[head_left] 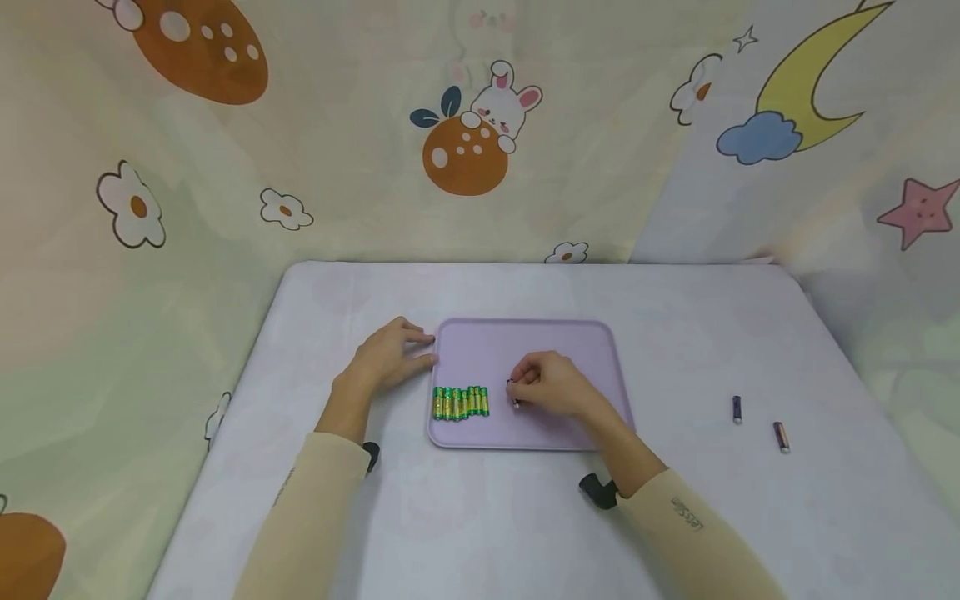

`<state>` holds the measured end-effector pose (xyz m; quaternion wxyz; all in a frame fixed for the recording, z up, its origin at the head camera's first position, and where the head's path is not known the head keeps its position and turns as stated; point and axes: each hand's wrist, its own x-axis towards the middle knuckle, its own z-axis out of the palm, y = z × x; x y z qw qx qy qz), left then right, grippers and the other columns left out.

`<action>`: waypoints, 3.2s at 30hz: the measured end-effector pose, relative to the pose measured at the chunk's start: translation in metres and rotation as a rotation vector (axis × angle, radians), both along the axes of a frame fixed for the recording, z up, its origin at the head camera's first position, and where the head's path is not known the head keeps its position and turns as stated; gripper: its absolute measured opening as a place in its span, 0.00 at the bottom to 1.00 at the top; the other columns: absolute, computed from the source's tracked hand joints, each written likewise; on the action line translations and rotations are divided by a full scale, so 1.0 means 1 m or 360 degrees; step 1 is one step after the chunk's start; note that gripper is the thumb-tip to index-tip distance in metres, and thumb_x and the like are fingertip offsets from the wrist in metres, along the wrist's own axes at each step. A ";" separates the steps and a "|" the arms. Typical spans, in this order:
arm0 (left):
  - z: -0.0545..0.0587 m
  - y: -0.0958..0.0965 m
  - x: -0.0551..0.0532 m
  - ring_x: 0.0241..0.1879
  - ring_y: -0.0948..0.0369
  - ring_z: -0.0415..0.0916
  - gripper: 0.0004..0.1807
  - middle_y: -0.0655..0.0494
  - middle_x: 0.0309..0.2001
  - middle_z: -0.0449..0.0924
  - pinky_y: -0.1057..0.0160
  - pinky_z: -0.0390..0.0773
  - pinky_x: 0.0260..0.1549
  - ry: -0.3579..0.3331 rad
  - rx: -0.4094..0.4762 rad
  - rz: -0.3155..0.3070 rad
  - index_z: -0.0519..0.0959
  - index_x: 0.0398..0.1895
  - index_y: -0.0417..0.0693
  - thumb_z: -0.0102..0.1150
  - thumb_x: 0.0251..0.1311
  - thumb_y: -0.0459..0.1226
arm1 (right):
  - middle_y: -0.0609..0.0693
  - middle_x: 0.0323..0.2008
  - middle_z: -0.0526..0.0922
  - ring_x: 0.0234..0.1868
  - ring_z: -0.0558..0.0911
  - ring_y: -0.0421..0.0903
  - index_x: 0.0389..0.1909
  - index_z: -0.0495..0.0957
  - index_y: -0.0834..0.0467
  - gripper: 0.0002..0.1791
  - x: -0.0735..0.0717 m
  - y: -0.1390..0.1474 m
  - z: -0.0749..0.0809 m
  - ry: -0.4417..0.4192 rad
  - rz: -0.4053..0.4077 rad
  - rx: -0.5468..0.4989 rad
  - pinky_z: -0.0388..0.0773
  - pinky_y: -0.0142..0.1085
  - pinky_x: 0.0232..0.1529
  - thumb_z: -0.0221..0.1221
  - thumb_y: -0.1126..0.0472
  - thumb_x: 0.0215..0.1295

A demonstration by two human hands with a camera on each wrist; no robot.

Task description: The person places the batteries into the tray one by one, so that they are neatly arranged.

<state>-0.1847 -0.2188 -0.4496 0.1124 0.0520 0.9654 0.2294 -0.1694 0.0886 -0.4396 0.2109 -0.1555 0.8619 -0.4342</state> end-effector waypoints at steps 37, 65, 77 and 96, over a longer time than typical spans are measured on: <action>-0.002 -0.002 0.000 0.70 0.47 0.68 0.28 0.52 0.67 0.72 0.42 0.68 0.69 0.0030 -0.0005 -0.0022 0.81 0.66 0.56 0.65 0.66 0.55 | 0.47 0.27 0.85 0.27 0.87 0.41 0.37 0.84 0.59 0.09 0.007 -0.010 -0.002 -0.0002 -0.0077 0.0140 0.79 0.35 0.38 0.65 0.55 0.69; -0.001 -0.002 -0.004 0.70 0.47 0.67 0.28 0.52 0.68 0.71 0.40 0.68 0.69 -0.0002 -0.0009 -0.0018 0.80 0.66 0.57 0.65 0.66 0.55 | 0.49 0.31 0.89 0.34 0.88 0.43 0.43 0.83 0.60 0.16 -0.006 0.076 0.003 0.0122 -0.0204 0.0187 0.80 0.42 0.47 0.59 0.49 0.74; 0.000 -0.004 -0.003 0.70 0.46 0.68 0.28 0.52 0.67 0.72 0.40 0.68 0.68 -0.0003 0.0010 -0.0010 0.81 0.66 0.56 0.65 0.65 0.56 | 0.55 0.38 0.88 0.40 0.89 0.49 0.51 0.81 0.65 0.22 -0.015 0.116 0.016 0.0129 -0.0278 0.0178 0.84 0.41 0.44 0.58 0.48 0.76; 0.004 -0.003 0.000 0.70 0.46 0.67 0.28 0.50 0.67 0.72 0.39 0.68 0.68 0.0010 0.0017 -0.0013 0.81 0.66 0.55 0.65 0.66 0.55 | 0.64 0.50 0.83 0.41 0.89 0.42 0.60 0.73 0.69 0.33 -0.018 0.201 0.007 0.0035 -0.0532 0.0142 0.83 0.27 0.45 0.58 0.42 0.74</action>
